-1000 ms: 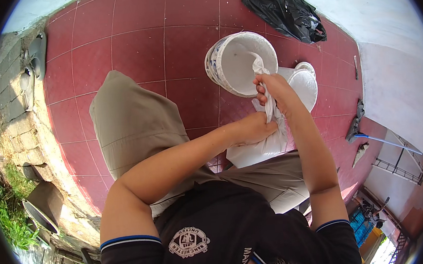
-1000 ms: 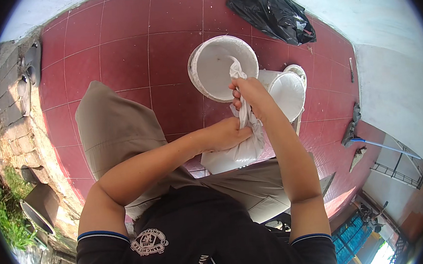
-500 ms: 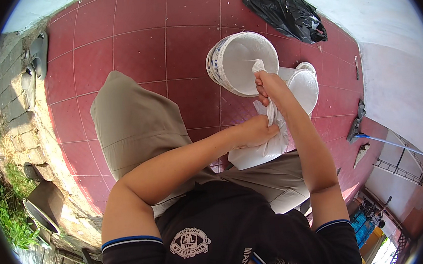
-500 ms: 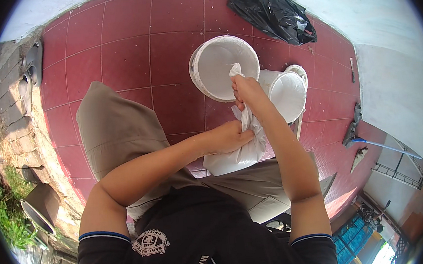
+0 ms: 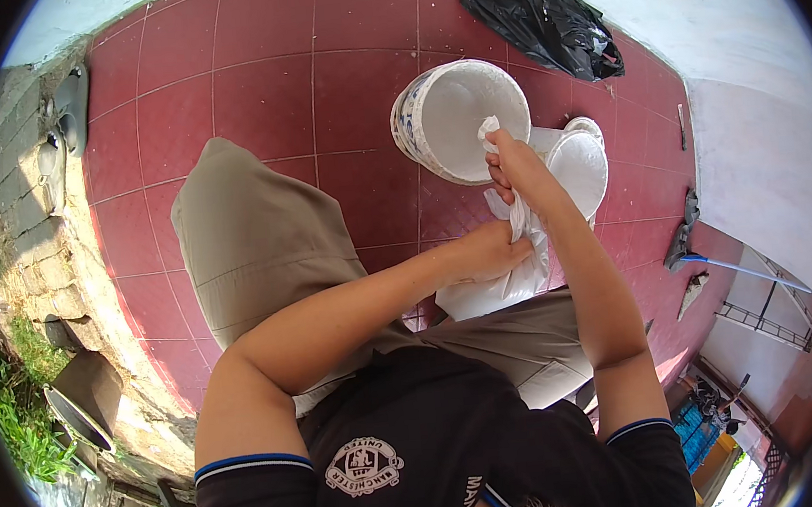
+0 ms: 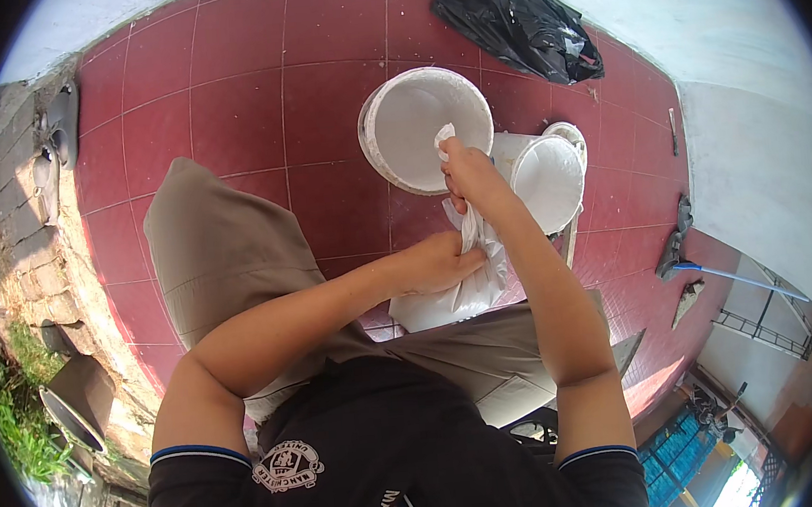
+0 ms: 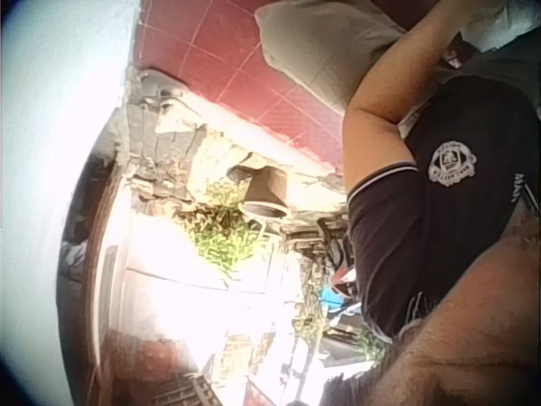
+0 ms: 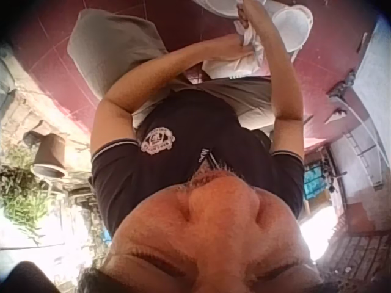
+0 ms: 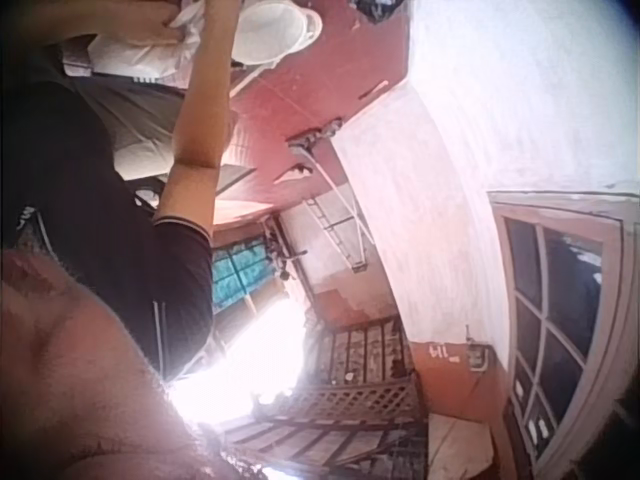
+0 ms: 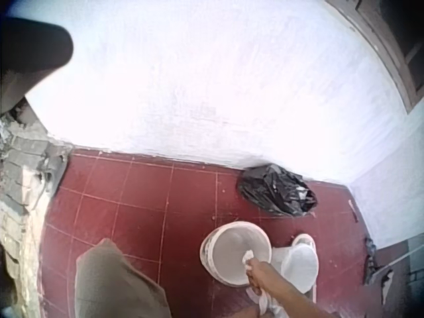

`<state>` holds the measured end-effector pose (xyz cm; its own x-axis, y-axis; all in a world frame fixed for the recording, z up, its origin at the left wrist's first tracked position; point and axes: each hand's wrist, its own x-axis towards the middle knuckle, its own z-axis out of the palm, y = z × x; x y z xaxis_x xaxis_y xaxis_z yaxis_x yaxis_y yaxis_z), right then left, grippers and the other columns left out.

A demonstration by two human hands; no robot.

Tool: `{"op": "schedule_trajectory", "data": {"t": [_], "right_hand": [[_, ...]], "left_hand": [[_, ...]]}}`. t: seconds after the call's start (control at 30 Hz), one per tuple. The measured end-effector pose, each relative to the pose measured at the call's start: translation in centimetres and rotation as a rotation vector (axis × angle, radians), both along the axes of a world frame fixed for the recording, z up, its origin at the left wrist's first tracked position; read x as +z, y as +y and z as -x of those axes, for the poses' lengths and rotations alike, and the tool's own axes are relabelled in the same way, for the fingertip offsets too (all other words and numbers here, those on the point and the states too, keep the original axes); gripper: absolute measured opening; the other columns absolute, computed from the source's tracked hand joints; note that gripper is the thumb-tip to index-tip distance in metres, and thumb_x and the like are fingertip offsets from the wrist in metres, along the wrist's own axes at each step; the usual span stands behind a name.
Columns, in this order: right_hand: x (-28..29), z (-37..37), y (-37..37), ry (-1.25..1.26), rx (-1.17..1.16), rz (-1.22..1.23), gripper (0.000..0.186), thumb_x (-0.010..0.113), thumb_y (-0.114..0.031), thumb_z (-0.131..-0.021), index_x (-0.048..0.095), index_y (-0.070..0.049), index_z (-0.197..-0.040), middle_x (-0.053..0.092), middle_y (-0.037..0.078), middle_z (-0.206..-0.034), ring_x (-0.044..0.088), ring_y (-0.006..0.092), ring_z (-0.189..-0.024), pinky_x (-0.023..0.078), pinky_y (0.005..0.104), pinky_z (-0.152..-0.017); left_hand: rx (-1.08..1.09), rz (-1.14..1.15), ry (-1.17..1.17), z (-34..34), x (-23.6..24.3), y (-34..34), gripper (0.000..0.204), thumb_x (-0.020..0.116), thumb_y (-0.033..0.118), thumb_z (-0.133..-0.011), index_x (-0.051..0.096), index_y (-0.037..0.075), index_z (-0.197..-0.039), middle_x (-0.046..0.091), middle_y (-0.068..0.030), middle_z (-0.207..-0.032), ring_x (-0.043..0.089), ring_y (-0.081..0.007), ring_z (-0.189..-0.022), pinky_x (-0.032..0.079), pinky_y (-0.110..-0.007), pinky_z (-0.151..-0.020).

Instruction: The person stirs a white liquid in a bucket with a wooden stick and squeezes the contents of a white plastic bag into the bucket.

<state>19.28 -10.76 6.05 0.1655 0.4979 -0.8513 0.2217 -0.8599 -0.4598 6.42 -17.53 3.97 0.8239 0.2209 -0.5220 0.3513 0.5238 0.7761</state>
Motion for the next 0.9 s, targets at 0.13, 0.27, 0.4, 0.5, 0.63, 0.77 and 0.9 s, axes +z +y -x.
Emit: {"op": "schedule_trajectory", "data": {"t": [0.13,0.27,0.4,0.5,0.63,0.77,0.9], "right_hand": [[-0.6,-0.8,-0.2,-0.016,0.017,-0.04,0.042,0.046,-0.04,-0.094,0.05,-0.007,-0.069,0.042,0.002,-0.053,0.042,0.0172,-0.037,0.036,0.0352,-0.043],[-1.3,-1.0,-0.4,-0.035,0.049,-0.076,0.042,0.045,-0.039,-0.093,0.053,-0.005,-0.071,0.045,0.004,-0.054,0.045,0.0178,-0.039,0.038,0.0358,-0.045],[-1.4,-1.0,-0.4,-0.105,0.125,-0.066,0.042,0.043,-0.037,-0.094,0.056,-0.003,-0.073,0.049,0.005,-0.055,0.049,0.0181,-0.041,0.041,0.036,-0.049],[-1.4,-1.2,-0.6,-0.103,0.176,-0.053,0.042,0.043,-0.037,-0.093,0.057,-0.002,-0.074,0.05,0.005,-0.054,0.049,0.0185,-0.041,0.042,0.0364,-0.05],[-1.1,-1.5,-0.7,-0.041,0.183,-0.046,0.042,0.045,-0.038,-0.094,0.058,-0.001,-0.08,0.051,0.006,-0.054,0.051,0.0185,-0.042,0.043,0.0364,-0.051],[0.2,-1.0,-0.6,-0.05,0.2,-0.027,0.038,0.051,-0.039,-0.097,0.051,-0.008,-0.074,0.046,0.001,-0.055,0.048,0.015,-0.042,0.039,0.0307,-0.046],[1.3,-1.6,-1.1,-0.11,0.268,-0.036,0.033,0.056,-0.034,-0.096,0.057,-0.002,-0.092,0.057,0.005,-0.062,0.059,0.0165,-0.053,0.046,0.0336,-0.053]], "left_hand": [[0.028,-0.012,-0.044,0.2,1.4,0.7,0.04,0.048,0.032,-0.102,0.065,-0.002,-0.115,0.07,-0.0184,-0.1,0.068,-0.0289,-0.091,0.051,-0.042,-0.084],[0.035,0.044,-0.036,0.1,0.8,0.4,0.039,0.048,0.031,-0.102,0.065,-0.001,-0.115,0.07,-0.0175,-0.099,0.067,-0.0279,-0.091,0.051,-0.041,-0.083],[0.056,0.015,-0.045,-0.1,0.1,-0.1,0.038,0.048,0.03,-0.102,0.064,-0.002,-0.115,0.07,-0.0159,-0.097,0.067,-0.0247,-0.09,0.051,-0.04,-0.083],[0.103,0.019,-0.078,-0.2,0.0,-0.6,0.037,0.048,0.03,-0.102,0.065,-0.002,-0.114,0.068,-0.014,-0.092,0.066,-0.0222,-0.084,0.052,-0.038,-0.079],[0.079,0.009,-0.037,0.2,1.6,0.3,0.036,0.048,0.03,-0.103,0.065,-0.001,-0.108,0.066,-0.0104,-0.084,0.063,-0.0185,-0.07,0.051,-0.036,-0.065],[0.102,0.014,-0.02,-0.1,1.0,-0.2,0.036,0.048,0.03,-0.103,0.065,-0.001,-0.106,0.065,-0.0096,-0.081,0.061,-0.0177,-0.064,0.049,-0.036,-0.059],[0.086,0.049,-0.012,0.3,2.1,0.2,0.036,0.048,0.031,-0.104,0.063,-0.001,-0.1,0.062,-0.0087,-0.072,0.058,-0.0167,-0.053,0.046,-0.036,-0.05]]}}
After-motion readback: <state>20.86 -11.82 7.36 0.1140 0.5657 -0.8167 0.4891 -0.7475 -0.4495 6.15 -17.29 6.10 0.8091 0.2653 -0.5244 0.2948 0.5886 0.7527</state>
